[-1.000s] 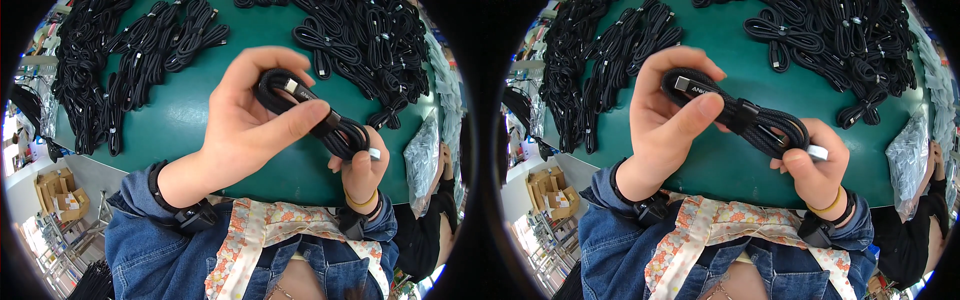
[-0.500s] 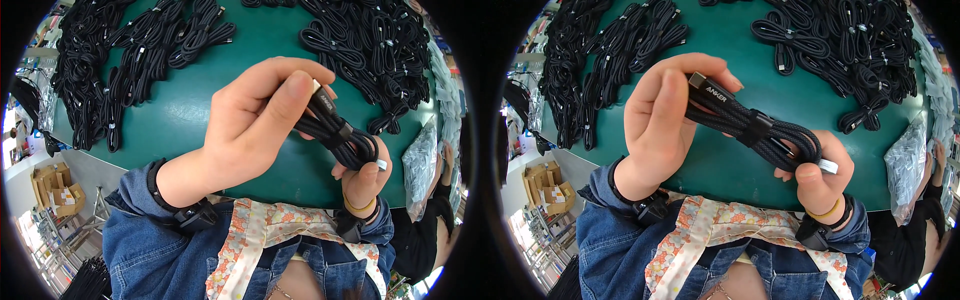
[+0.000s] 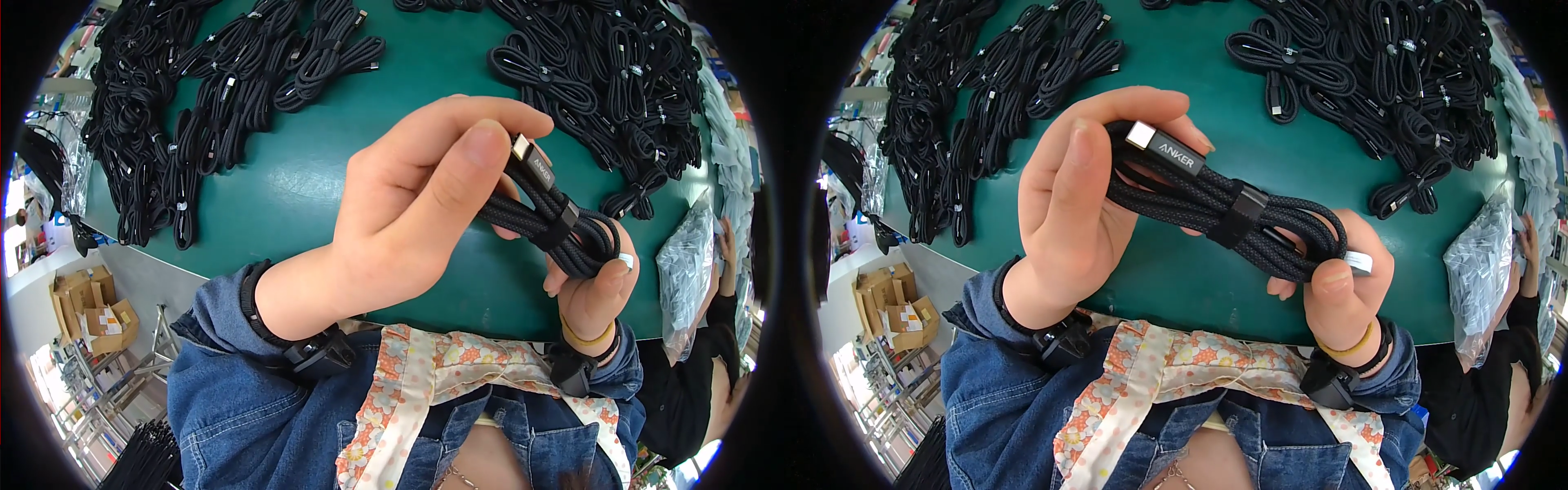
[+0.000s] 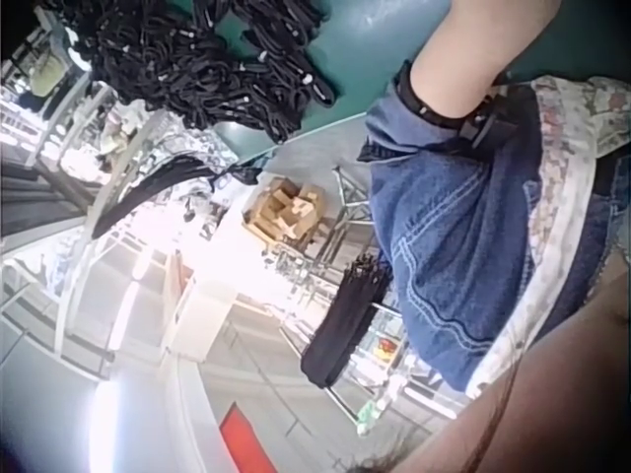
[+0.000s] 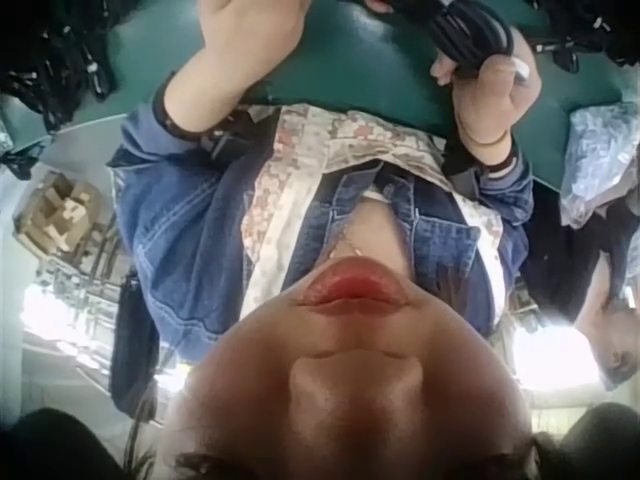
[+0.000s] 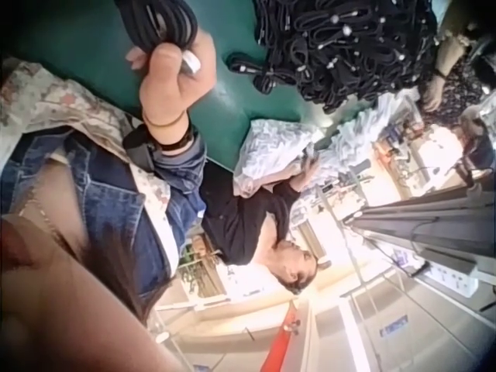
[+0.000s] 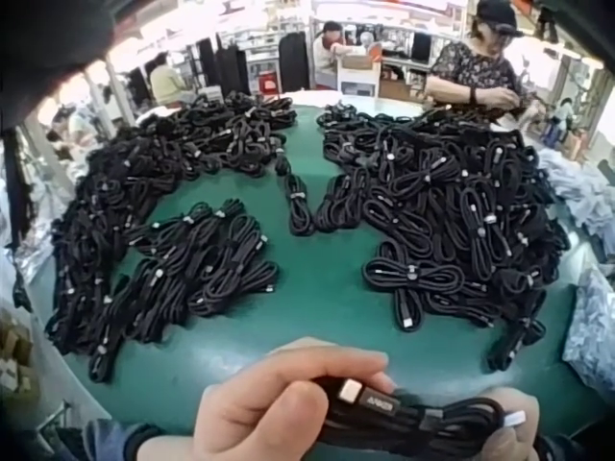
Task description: The person picks up a coiled cable, turns it over by hand, and scans it with a handheld device before placing it back on the table. They then repeat this process with several more cables.
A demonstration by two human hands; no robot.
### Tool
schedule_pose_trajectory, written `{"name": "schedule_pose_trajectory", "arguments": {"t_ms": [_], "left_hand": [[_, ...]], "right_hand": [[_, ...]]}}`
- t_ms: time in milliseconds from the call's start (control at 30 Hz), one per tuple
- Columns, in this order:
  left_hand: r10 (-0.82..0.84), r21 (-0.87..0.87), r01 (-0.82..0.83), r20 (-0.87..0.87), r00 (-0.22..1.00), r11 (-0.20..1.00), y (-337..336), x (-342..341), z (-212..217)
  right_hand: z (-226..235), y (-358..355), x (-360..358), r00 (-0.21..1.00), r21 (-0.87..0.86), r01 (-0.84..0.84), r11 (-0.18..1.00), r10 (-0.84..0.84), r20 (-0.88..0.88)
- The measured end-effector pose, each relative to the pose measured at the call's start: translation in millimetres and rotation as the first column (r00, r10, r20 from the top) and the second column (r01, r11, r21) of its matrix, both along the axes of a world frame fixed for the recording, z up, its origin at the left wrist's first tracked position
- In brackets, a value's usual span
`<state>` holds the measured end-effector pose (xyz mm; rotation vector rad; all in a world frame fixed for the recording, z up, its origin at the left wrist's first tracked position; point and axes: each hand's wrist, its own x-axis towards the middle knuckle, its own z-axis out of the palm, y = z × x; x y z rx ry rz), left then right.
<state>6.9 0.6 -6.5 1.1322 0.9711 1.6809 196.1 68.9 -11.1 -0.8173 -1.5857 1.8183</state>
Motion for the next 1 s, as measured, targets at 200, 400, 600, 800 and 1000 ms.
{"name": "schedule_pose_trajectory", "arguments": {"t_ms": [200, 400, 600, 800, 1000], "left_hand": [[0.034, 0.07, -0.025, -0.122, 0.992, 0.997, 0.9, -2.7, -5.2], [0.005, 0.053, -0.006, 0.012, 1.0, 0.999, 1.5, 4.5, -1.8], [0.178, 0.16, -0.192, 0.098, 0.979, 0.968, 10.2, 18.9, -1.1], [0.112, -0.173, -0.109, 0.005, 0.994, 0.979, 3.2, 2.9, -0.4], [0.098, -0.292, -0.025, 0.239, 0.966, 0.956, 3.6, 8.5, 2.4]], "right_hand": [[-1.3, 1.1, -1.8, 1.0, 0.001, -0.002, 1.0, 0.002, -0.019], [-4.2, 3.5, -1.8, 0.997, 0.001, -0.007, 1.0, 0.008, -0.078], [-10.1, 7.6, 1.5, 0.979, -0.246, -0.073, 0.966, 0.022, -0.205], [-9.1, 9.7, -6.5, 0.962, -0.039, -0.012, 0.999, 0.001, -0.272], [-11.1, 6.9, 0.2, 0.974, -0.067, 0.015, 0.998, -0.03, -0.225]]}}
